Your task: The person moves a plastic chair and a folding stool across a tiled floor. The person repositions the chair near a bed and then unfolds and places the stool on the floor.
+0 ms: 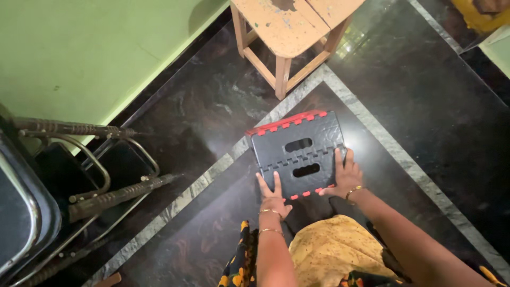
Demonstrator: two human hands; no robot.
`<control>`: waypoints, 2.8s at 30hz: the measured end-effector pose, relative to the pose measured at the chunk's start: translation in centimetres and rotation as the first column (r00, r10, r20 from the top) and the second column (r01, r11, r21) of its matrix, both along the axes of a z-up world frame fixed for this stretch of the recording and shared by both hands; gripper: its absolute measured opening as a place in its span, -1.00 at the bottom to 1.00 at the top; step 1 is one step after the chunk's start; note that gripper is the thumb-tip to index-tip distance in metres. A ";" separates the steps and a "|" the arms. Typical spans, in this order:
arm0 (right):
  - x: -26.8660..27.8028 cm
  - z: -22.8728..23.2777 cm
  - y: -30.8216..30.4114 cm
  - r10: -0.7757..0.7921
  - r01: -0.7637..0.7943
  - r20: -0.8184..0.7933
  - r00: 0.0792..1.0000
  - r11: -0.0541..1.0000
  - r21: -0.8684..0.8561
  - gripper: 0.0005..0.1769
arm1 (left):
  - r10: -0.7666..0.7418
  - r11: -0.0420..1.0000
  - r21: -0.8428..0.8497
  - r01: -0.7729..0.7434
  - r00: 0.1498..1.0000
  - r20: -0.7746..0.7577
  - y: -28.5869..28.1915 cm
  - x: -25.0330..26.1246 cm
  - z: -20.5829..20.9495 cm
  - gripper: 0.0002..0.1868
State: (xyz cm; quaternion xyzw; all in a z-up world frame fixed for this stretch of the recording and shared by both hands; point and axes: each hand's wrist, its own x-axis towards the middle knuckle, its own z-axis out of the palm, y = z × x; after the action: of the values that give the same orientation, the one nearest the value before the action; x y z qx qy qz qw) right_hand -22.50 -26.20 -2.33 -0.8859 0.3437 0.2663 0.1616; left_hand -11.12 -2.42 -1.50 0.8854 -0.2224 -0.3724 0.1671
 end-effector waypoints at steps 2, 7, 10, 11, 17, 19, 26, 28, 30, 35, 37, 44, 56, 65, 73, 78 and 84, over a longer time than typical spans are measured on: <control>-0.4 -0.3 -1.0 -0.022 0.023 0.026 0.999 1.000 -0.020 0.87 | 0.017 0.997 -0.077 -0.019 1.000 -0.023 -0.9 -0.2 -0.7 0.40; -1.5 -1.2 -4.7 -0.102 0.104 0.052 0.993 0.994 -0.042 0.88 | 0.036 0.999 -0.004 -0.038 0.972 -0.231 -5.2 1.2 0.8 0.21; -2.1 -1.5 -7.8 -0.081 0.085 0.049 0.995 0.993 -0.080 0.91 | -0.084 0.993 0.062 0.096 0.981 -0.173 -8.4 1.9 1.7 0.24; -2.4 -1.5 -8.7 -0.083 0.086 0.038 0.996 0.993 -0.083 0.90 | -0.092 0.990 0.087 0.113 0.972 -0.216 -9.5 2.1 1.9 0.23; -3.8 -1.1 -13.2 -0.021 0.034 0.075 0.997 0.984 -0.177 0.82 | -0.217 0.957 0.141 0.254 0.948 -0.235 -14.2 1.3 2.7 0.21; -3.7 -1.0 -13.7 0.050 -0.036 0.043 0.998 0.960 -0.279 0.76 | -0.234 0.948 0.158 0.277 0.941 -0.242 -15.5 1.0 2.7 0.17; 0.9 0.1 -8.2 0.245 -0.264 0.182 0.952 0.961 0.084 0.57 | -0.259 0.934 0.155 0.321 0.910 -0.323 -18.9 0.2 0.8 0.08; 2.8 -0.2 -6.9 0.244 -0.256 0.138 0.960 0.964 0.070 0.48 | -0.306 0.925 0.126 0.357 0.902 -0.305 -19.7 -0.3 -1.2 -0.01; 3.9 -0.4 -6.2 0.190 -0.198 0.097 0.977 0.977 0.079 0.44 | -0.373 0.916 0.062 0.396 0.900 -0.225 -20.1 -0.5 -2.9 -0.16; 4.5 -0.8 -6.9 0.064 -0.073 0.142 0.988 0.996 0.057 0.50 | -0.365 0.916 0.058 0.396 0.886 -0.286 -20.0 1.2 -1.3 -0.06; 4.8 -0.7 -7.4 0.036 -0.045 0.094 0.995 0.994 0.100 0.61 | -0.347 0.934 -0.006 0.357 0.905 -0.246 -20.3 2.0 -1.2 -0.15; 7.2 0.6 -8.3 0.022 -0.015 -0.068 0.997 0.994 0.109 0.83 | -0.248 0.963 -0.095 0.252 0.967 0.053 -22.1 6.6 -2.9 -0.65; 8.6 1.8 -9.1 0.064 -0.045 -0.144 0.988 0.991 0.127 0.82 | -0.253 0.960 0.130 0.250 0.562 0.788 -25.5 22.2 -2.0 -0.39; 9.0 2.5 -9.3 0.057 -0.027 -0.179 0.982 0.985 0.168 0.81 | -0.416 0.906 0.348 0.240 0.648 0.638 -27.2 28.3 -2.7 0.04; 8.6 2.2 -9.4 0.033 -0.010 -0.153 0.988 0.989 0.151 0.79 | -0.325 0.945 0.269 0.187 0.642 0.694 -28.9 29.4 -7.8 -0.17; 8.5 1.5 -9.9 0.053 -0.036 -0.171 0.984 0.994 0.102 0.81 | -0.426 0.895 0.402 0.191 0.632 0.648 -30.6 29.7 -8.5 -0.36; 7.9 0.3 -10.5 0.077 -0.064 -0.185 0.980 0.995 0.078 0.82 | -0.528 0.833 0.487 0.262 0.638 0.561 -31.7 28.9 -7.3 -0.51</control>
State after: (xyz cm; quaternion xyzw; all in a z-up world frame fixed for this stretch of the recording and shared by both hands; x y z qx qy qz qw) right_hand -14.60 -36.73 -2.00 -0.8622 0.3160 0.3663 0.1505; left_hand 17.82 -34.16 -8.84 0.9006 -0.3866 -0.0871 -0.1783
